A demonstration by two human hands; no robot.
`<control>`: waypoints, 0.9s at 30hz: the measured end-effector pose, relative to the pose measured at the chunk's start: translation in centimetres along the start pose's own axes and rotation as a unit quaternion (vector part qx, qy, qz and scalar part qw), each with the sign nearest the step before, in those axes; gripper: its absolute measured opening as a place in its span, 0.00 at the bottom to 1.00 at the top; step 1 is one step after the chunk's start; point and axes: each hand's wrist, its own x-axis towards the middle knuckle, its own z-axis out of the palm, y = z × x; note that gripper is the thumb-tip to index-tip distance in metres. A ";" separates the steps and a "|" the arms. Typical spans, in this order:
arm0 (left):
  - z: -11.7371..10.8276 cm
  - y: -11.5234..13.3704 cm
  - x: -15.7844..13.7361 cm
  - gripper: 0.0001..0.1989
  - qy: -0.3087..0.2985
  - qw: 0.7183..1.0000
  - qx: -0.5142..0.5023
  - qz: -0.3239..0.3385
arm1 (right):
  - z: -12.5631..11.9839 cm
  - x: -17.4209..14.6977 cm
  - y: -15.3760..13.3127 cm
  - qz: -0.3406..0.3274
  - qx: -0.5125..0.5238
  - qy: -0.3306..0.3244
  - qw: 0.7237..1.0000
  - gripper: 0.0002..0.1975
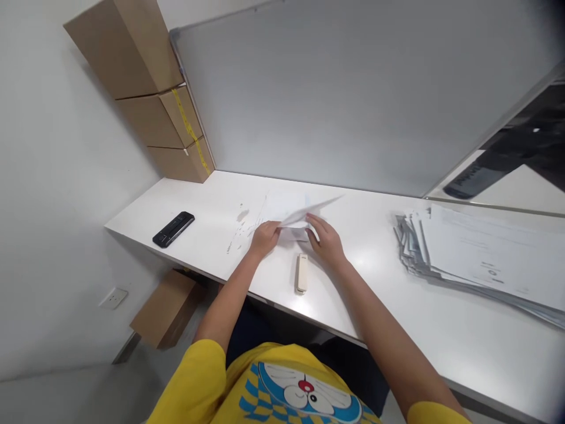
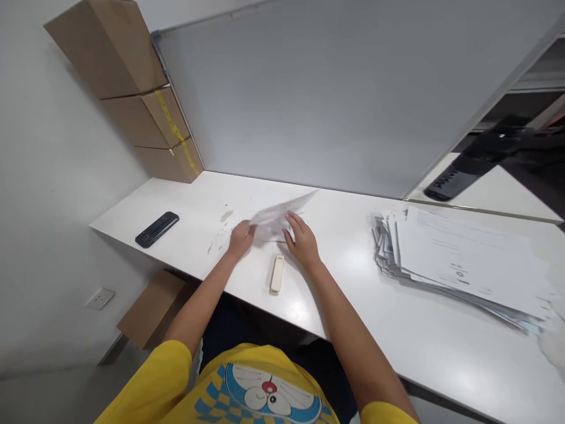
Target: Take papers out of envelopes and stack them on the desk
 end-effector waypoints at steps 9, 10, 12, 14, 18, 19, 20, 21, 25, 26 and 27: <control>-1.8 -1.3 0.4 0.16 0.084 0.936 -0.278 -0.197 | 1.2 0.3 2.5 0.233 0.267 0.044 0.934 0.45; -1.8 -1.4 0.5 0.16 0.073 0.934 -0.285 -0.204 | 1.3 0.3 2.8 0.243 0.300 0.028 0.922 0.43; -1.6 -1.4 0.6 0.14 0.074 0.938 -0.275 -0.200 | 1.4 0.3 3.2 0.243 0.342 0.007 0.908 0.36; -1.5 -1.2 0.6 0.13 0.080 0.941 -0.266 -0.193 | 1.4 0.1 3.2 0.237 0.353 0.001 0.905 0.30; -1.5 -0.9 0.5 0.09 0.094 0.946 -0.255 -0.177 | 1.5 -0.2 3.2 0.245 0.355 0.005 0.902 0.26; -1.4 -1.0 0.5 0.08 0.098 0.946 -0.254 -0.174 | 1.6 -0.2 3.4 0.247 0.352 0.010 0.903 0.25; -1.4 -1.1 0.5 0.07 0.100 0.946 -0.254 -0.173 | 1.7 -0.3 3.6 0.248 0.350 0.015 0.903 0.25; -1.3 -1.2 0.5 0.07 0.100 0.947 -0.254 -0.172 | 1.9 -0.4 3.9 0.247 0.349 0.017 0.904 0.25; -0.9 -1.8 0.4 0.08 0.094 0.946 -0.255 -0.176 | 2.3 -0.8 5.3 0.244 0.348 0.002 0.905 0.25; -0.8 -1.9 0.3 0.08 0.093 0.946 -0.254 -0.176 | 2.3 -0.9 5.6 0.244 0.348 0.000 0.905 0.25; -0.7 -2.0 0.3 0.08 0.093 0.946 -0.254 -0.177 | 2.3 -1.1 5.9 0.244 0.345 -0.001 0.906 0.24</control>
